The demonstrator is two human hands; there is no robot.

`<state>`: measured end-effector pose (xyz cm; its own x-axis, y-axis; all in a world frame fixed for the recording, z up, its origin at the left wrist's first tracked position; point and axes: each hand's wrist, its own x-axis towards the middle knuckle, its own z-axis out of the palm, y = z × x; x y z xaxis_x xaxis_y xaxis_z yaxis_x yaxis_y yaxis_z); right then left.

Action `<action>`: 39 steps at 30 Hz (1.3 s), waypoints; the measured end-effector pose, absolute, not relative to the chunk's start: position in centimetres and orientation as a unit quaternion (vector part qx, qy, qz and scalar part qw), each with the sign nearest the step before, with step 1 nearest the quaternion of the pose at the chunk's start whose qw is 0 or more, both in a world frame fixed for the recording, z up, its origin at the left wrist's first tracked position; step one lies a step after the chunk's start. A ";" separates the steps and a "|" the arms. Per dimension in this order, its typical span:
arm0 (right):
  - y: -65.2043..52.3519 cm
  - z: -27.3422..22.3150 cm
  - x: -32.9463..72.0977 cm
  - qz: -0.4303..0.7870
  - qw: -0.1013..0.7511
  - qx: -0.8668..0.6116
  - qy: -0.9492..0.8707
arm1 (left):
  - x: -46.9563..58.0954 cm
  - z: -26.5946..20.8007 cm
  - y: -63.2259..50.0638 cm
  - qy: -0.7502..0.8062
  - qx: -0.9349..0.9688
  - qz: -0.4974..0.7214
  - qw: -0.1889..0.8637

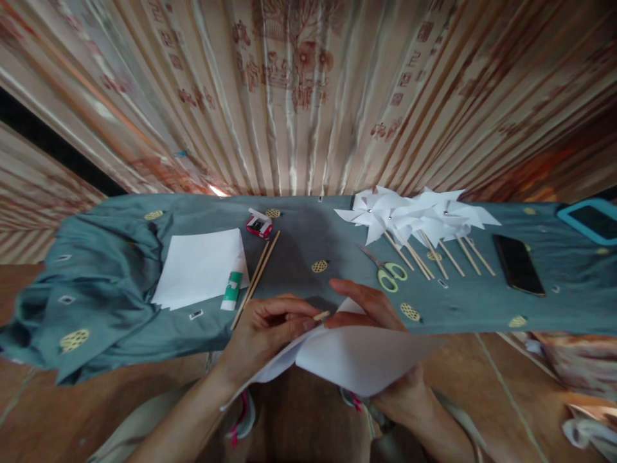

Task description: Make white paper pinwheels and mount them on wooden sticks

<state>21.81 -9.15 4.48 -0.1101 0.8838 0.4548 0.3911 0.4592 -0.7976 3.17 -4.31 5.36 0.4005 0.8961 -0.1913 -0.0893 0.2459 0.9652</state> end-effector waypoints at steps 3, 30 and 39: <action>-9.2 4.3 22.0 0.254 0.483 -0.456 -0.703 | 3.2 5.3 -4.3 0.403 0.493 0.365 0.679; -9.5 4.4 22.2 0.265 0.483 -0.461 -0.695 | 3.5 4.9 -4.4 0.380 0.470 0.379 0.701; -9.7 4.5 21.9 0.265 0.481 -0.474 -0.689 | 3.4 4.6 -4.6 0.374 0.474 0.412 0.683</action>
